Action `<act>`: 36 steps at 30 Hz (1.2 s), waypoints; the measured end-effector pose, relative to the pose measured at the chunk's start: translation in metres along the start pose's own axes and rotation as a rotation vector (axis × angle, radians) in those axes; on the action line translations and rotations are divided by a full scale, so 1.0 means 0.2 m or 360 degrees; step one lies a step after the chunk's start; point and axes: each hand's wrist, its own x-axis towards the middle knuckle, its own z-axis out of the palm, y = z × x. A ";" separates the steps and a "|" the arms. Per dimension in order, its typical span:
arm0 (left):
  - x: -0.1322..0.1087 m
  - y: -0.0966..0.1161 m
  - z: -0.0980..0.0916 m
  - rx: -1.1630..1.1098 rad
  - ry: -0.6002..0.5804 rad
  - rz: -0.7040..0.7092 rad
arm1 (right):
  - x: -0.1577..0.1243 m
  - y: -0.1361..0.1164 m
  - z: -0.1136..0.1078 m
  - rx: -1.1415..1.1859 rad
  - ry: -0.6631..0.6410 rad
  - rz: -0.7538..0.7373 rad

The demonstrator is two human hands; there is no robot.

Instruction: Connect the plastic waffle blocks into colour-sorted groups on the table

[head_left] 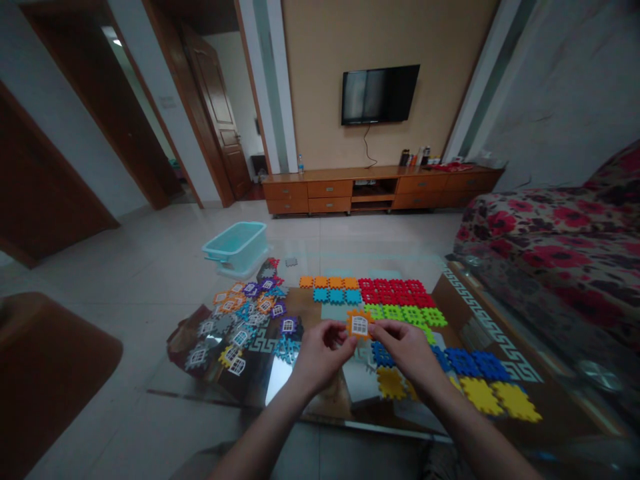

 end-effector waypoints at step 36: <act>0.00 -0.03 -0.02 0.0685 0.0109 0.0628 | 0.01 0.06 0.05 0.0058 0.0042 0.0017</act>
